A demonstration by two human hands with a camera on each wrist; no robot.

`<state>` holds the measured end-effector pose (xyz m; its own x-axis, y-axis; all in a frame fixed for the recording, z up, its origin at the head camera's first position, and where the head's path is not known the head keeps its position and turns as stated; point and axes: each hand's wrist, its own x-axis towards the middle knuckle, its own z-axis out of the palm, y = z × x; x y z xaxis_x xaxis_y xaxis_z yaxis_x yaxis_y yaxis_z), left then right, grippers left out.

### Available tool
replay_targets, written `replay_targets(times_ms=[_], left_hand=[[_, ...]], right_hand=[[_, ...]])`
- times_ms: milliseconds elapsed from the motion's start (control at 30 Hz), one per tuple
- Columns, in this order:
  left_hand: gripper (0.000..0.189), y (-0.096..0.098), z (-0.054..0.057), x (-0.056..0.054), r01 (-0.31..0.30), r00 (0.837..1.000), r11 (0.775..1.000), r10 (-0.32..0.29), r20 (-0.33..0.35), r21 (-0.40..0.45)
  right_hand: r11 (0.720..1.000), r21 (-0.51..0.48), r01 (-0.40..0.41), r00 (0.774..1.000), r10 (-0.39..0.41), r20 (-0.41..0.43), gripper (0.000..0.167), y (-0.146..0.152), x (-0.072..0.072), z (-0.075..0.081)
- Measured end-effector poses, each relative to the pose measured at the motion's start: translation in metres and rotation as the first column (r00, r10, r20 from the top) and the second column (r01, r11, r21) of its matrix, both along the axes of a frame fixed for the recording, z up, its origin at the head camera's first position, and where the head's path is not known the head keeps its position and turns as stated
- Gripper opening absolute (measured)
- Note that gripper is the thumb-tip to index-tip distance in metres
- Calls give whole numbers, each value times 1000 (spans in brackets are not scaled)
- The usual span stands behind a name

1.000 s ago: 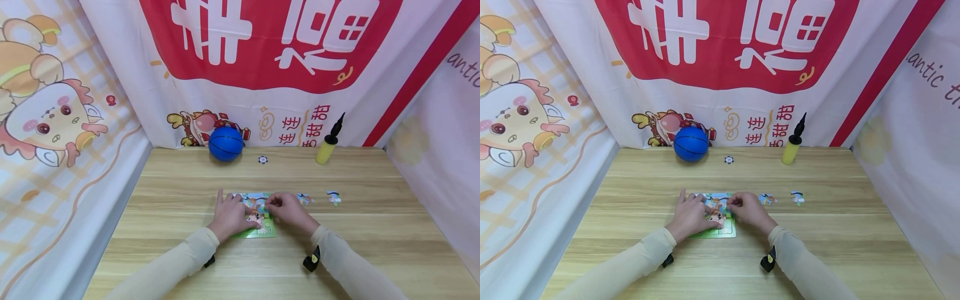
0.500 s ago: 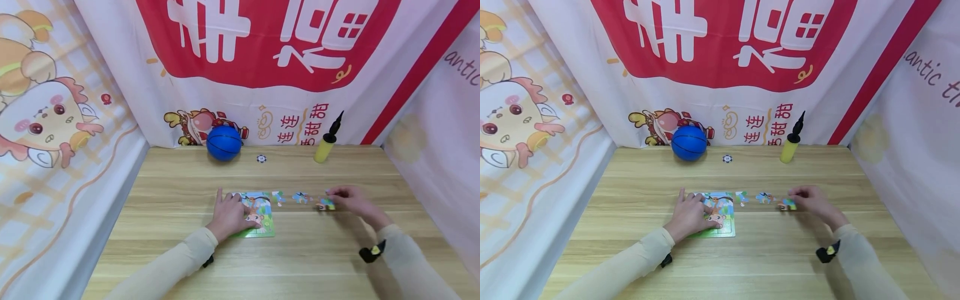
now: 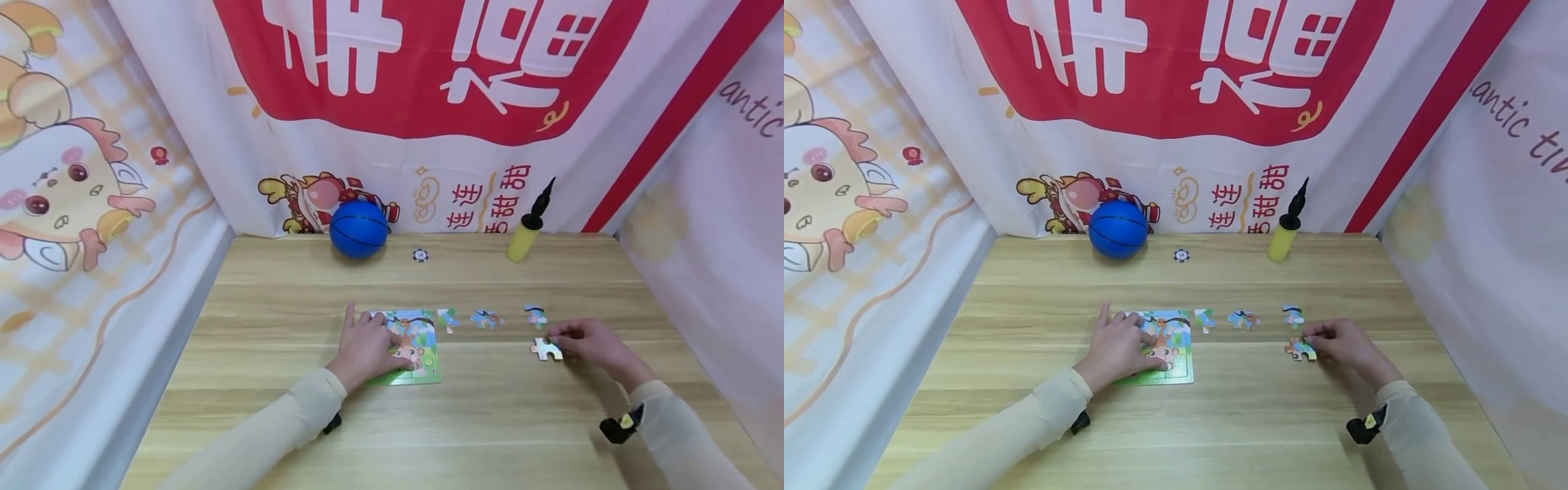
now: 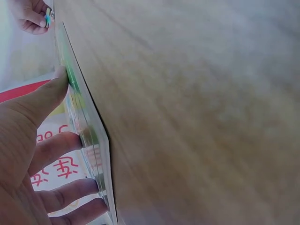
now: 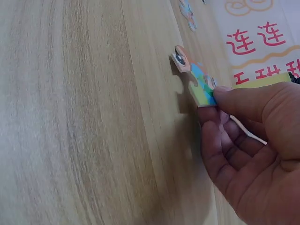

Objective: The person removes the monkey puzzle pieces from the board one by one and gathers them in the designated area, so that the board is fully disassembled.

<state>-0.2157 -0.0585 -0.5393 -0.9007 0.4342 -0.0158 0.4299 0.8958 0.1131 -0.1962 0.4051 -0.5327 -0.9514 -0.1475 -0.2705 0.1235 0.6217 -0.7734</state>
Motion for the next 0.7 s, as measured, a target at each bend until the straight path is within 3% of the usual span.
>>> replay_targets(times_ms=[167, 267, 433, 533, 633, 700], left_hand=[[57, -4, 1, 1, 13, 1000, 1000, -13, 12, 26], [58, -8, 1, -1, 34, 999, 998, -35, 12, 54], [75, -21, 6, -3, 36, 999, 991, -38, 15, 127], [86, -32, 8, -2, 12, 999, 995, -16, 33, 101], [91, -40, 8, -2, -3, 998, 1000, 1, 70, 30], [89, -43, 7, -2, 6, 996, 1000, -4, 85, -16]], right_hand=[[997, 63, 40, 998, -37, -44, 31, -9, -1, -1], [990, 114, 79, 991, -66, -115, 38, -19, -2, 4], [990, 105, 93, 971, -67, -230, 36, -55, -12, 12], [998, 58, 28, 971, -13, -241, 30, -88, -21, 9], [995, 52, -88, 975, 97, -202, 25, -129, -28, 2], [981, 53, -186, 964, 193, -181, 23, -160, -30, -2]])
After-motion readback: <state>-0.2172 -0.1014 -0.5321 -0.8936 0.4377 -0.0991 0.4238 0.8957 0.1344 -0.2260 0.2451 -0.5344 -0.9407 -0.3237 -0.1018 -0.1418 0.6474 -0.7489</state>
